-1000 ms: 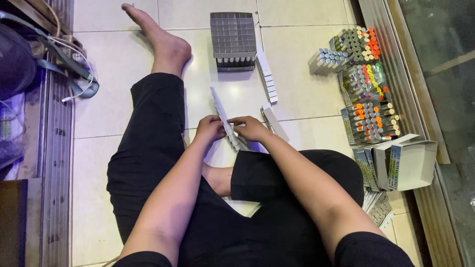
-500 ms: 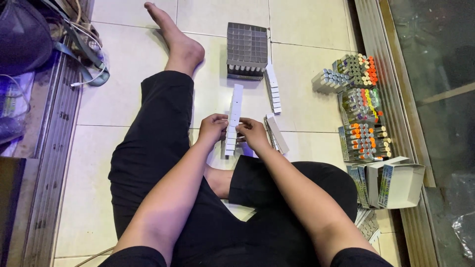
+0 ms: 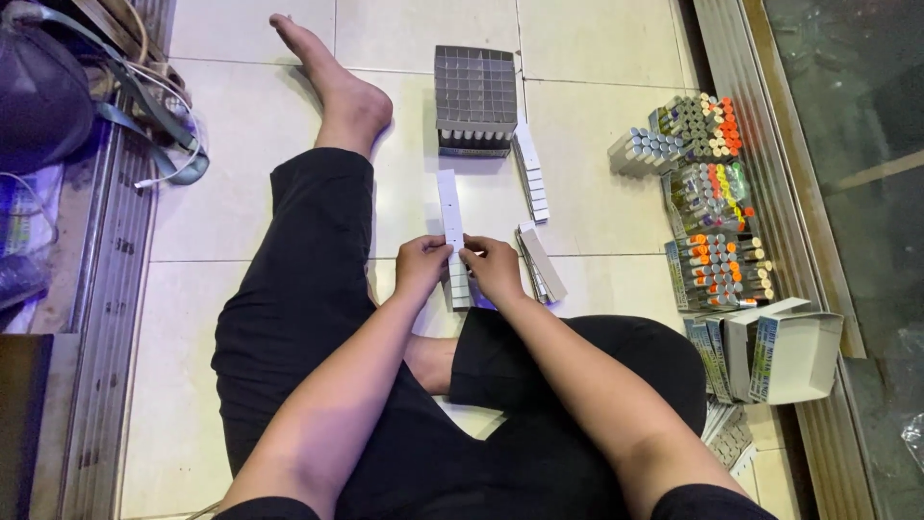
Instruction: Assembling a grid-style divider system by slotting individual strips into a base for product packaging
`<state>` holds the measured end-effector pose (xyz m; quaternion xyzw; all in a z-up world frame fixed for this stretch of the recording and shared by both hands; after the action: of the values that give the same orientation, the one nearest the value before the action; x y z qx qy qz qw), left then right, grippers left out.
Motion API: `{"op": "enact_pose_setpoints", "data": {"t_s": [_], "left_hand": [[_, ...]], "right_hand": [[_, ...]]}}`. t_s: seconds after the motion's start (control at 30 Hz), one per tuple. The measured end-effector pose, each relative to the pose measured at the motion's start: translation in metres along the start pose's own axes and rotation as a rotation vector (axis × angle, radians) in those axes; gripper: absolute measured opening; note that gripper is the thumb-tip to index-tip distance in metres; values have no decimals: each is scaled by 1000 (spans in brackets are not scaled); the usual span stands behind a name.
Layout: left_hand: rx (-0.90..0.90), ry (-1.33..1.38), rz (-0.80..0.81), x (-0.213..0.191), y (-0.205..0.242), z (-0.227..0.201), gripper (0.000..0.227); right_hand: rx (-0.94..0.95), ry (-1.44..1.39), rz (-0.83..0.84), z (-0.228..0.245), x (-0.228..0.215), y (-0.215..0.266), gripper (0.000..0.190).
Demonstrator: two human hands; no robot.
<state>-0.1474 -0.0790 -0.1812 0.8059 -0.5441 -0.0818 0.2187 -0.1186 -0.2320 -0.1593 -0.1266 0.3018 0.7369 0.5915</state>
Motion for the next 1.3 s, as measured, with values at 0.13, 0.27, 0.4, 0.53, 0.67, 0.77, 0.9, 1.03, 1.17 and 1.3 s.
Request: {"op": "enact_pose_setpoints", "data": {"t_s": [0.13,0.27,0.4,0.53,0.67,0.77,0.9,1.03,1.17,1.3], "left_hand": [[21,-17,-21,-1,0,-2,24],[12,-7,5,1,8,-9,24],[-48,124,119,7,16,-22,35],[-19,122,130,0,22,-37,30],[-14,12,75,-12,2,-20,36],[-54,11,48,-7,11,-34,41],[-98,-75,59,-2,-2,-20,43],[-109,-185,44,-6,-21,5,48],[-154,-300,56,-1,-29,13,44],[-190,-203,132,1,-28,29,35]], "right_hand": [[-3,-38,-6,-4,2,-2,32],[35,-119,34,-7,-1,-5,37],[40,-259,59,-20,-14,-27,39],[-22,-270,-39,-36,-73,-69,43],[-33,-184,-193,-39,-163,-102,44],[57,-84,-331,-68,-197,-136,37],[68,180,-416,-122,-188,-199,35],[43,331,-274,-147,-145,-239,33],[66,499,-170,-96,-134,-200,35],[18,491,-145,-84,-133,-194,41]]}}
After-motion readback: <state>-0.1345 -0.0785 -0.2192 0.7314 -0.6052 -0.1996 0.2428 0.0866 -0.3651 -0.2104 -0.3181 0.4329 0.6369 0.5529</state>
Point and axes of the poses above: each hand's wrist, its own y-axis away from the middle knuckle, its own x-axis out of the palm, z = x × y, the point moved 3 cm from there along -y, towards the middle knuckle, and after that the axes turned 10 degrees about y, right-handed, at the moved point
